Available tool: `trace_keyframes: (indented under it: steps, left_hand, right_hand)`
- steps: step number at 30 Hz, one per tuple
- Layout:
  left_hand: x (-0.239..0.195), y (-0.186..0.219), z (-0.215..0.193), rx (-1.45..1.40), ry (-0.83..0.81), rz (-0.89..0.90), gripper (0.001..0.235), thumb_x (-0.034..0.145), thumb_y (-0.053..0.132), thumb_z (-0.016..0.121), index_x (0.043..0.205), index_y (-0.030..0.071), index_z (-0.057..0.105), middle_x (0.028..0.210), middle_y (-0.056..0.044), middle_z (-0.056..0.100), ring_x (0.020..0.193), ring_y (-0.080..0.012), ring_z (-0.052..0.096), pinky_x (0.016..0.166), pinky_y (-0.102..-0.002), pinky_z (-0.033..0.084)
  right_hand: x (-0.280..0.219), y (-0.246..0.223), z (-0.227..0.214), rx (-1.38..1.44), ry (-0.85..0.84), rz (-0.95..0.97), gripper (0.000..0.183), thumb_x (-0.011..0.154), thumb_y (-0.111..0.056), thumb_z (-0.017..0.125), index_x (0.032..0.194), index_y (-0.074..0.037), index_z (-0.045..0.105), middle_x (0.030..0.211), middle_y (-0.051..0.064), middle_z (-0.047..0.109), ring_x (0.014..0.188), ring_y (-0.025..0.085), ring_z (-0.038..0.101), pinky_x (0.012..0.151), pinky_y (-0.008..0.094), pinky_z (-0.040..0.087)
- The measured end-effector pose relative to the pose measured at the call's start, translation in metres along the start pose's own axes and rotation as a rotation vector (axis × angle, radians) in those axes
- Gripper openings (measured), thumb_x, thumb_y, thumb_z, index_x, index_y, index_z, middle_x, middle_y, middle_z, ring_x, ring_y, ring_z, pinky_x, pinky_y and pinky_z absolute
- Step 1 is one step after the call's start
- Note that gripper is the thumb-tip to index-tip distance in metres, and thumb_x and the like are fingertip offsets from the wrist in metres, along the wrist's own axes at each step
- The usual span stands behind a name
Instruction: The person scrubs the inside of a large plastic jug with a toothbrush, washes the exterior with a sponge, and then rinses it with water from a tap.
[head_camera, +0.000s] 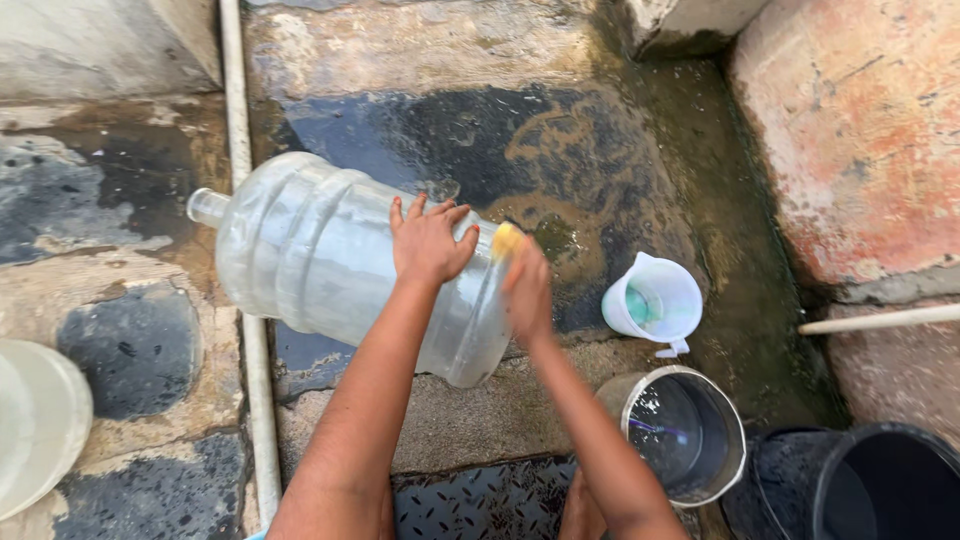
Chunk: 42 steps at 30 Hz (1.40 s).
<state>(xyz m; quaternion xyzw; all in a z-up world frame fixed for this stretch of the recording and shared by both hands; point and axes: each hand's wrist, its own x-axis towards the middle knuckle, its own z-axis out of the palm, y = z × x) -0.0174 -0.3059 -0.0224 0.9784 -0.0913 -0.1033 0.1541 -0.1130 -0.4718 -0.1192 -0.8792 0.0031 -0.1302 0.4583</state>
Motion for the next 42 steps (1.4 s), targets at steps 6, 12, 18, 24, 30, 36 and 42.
trace_keyframes:
  steps: [6, 12, 18, 24, 30, 36, 42]
  left_hand:
    - [0.003, -0.001, 0.003, -0.008, 0.008, 0.017, 0.051, 0.093, 0.052, 0.050, 0.139, 0.033, 0.062, 0.150, 0.004, 0.053, 0.149, -0.0288, 0.031, 0.123, -0.054, 0.001]
    - [-0.001, -0.007, 0.003, -0.044, 0.027, 0.063, 0.053, 0.092, 0.051, 0.051, 0.140, 0.031, 0.062, 0.148, 0.007, 0.055, 0.147, -0.0304, 0.033, 0.123, -0.055, 0.003]
    - [0.003, -0.007, 0.003, -0.043, 0.055, 0.044, 0.047, 0.095, 0.049, 0.049, 0.135, 0.031, 0.066, 0.143, 0.005, 0.060, 0.146, -0.0304, 0.037, 0.123, -0.054, 0.005]
    - [0.016, -0.002, 0.008, -0.065, 0.055, -0.012, 0.042, 0.099, 0.043, 0.043, 0.130, 0.032, 0.069, 0.141, 0.007, 0.062, 0.144, -0.0308, 0.040, 0.123, -0.055, 0.006]
    - [0.017, 0.005, 0.014, 0.003, 0.058, -0.022, 0.053, 0.100, 0.054, 0.032, 0.135, 0.031, 0.065, 0.146, 0.004, 0.057, 0.147, -0.0327, 0.035, 0.120, -0.061, 0.002]
    - [-0.003, 0.046, 0.031, -0.009, 0.075, -0.130, 0.069, 0.104, 0.059, 0.015, 0.144, 0.021, 0.057, 0.152, 0.002, 0.052, 0.151, -0.0377, 0.027, 0.119, -0.066, -0.007]
    - [-0.013, 0.018, 0.055, -0.332, 0.035, -0.102, 0.067, 0.096, 0.064, 0.026, 0.138, 0.024, 0.059, 0.151, 0.000, 0.049, 0.147, -0.0340, 0.029, 0.117, -0.064, -0.006]
  right_hand:
    - [-0.137, -0.028, 0.019, -0.824, -0.056, -0.894, 0.088, 0.104, -0.078, 0.013, 0.165, -0.015, 0.020, 0.177, 0.011, 0.004, 0.164, 0.029, -0.006, 0.132, 0.056, -0.002]
    - [-0.043, -0.004, -0.007, -0.214, 0.014, -0.324, 0.070, 0.116, -0.052, 0.027, 0.159, 0.002, 0.028, 0.166, 0.024, 0.032, 0.160, 0.037, 0.025, 0.130, 0.065, -0.002]
    - [0.098, -0.006, -0.020, -0.039, -0.430, 0.472, 0.061, 0.113, -0.050, 0.017, 0.143, -0.020, 0.061, 0.153, 0.009, 0.054, 0.147, 0.029, 0.043, 0.127, 0.059, 0.017]
    - [-0.074, -0.081, 0.017, -0.821, -0.104, -0.239, 0.058, 0.103, -0.034, 0.045, 0.153, -0.004, 0.041, 0.162, 0.020, 0.038, 0.153, 0.043, 0.029, 0.121, 0.071, 0.010]
    - [-0.106, -0.112, 0.023, -0.710, -0.178, -0.186, 0.068, 0.101, -0.036, 0.043, 0.159, -0.003, 0.031, 0.165, 0.021, 0.029, 0.154, 0.037, 0.021, 0.119, 0.068, -0.001]
    - [-0.023, -0.096, -0.005, -0.660, 0.016, 0.005, 0.059, 0.104, -0.033, 0.046, 0.153, -0.001, 0.041, 0.161, 0.020, 0.038, 0.154, 0.040, 0.025, 0.123, 0.067, 0.002]
    - [-0.040, -0.082, 0.002, -0.706, 0.073, -0.093, 0.060, 0.103, -0.040, 0.043, 0.153, -0.006, 0.043, 0.160, 0.017, 0.040, 0.152, 0.037, 0.029, 0.123, 0.066, 0.006]
